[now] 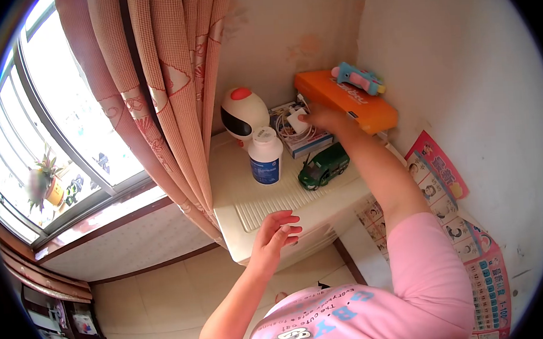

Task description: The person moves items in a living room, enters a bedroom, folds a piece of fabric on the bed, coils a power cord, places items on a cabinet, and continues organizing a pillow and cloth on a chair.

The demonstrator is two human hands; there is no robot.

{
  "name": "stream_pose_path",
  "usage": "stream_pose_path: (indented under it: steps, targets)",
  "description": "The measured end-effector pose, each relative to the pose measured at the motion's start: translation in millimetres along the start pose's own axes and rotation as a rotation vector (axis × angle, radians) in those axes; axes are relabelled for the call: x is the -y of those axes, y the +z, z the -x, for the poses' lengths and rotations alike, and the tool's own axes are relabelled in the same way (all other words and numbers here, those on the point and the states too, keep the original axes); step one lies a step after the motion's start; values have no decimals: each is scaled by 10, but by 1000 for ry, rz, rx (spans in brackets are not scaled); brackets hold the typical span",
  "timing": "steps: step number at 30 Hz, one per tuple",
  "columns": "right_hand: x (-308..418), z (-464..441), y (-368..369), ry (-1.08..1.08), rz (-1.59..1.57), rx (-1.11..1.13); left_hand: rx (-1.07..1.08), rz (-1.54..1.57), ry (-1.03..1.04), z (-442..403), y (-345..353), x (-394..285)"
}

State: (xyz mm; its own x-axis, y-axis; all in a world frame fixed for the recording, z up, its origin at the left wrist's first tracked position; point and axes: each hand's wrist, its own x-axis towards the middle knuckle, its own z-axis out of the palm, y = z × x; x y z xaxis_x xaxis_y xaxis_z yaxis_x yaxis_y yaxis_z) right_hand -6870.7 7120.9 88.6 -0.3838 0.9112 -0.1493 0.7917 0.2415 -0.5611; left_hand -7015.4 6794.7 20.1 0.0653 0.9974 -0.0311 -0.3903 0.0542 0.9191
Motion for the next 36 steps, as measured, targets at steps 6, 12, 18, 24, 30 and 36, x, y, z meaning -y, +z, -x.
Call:
stream_pose_path:
  steps: [6,12,18,24,30,36]
  targets:
    - [-232,-337,215,-57,221,-231,16,8,-2,-8,-34,-8]
    - [-20,-71,200,-38,227,-344,29,1,-8,-31,-24,-30]
    - [24,103,91,-104,271,-422,36,1,-7,-38,6,-34]
    - [54,244,77,-179,310,-540,46,1,-14,-49,21,-6]
    - [4,359,105,-380,434,-657,37,11,-4,-48,23,13]
    - [-74,347,104,-384,581,-495,34,10,-10,-21,42,5]
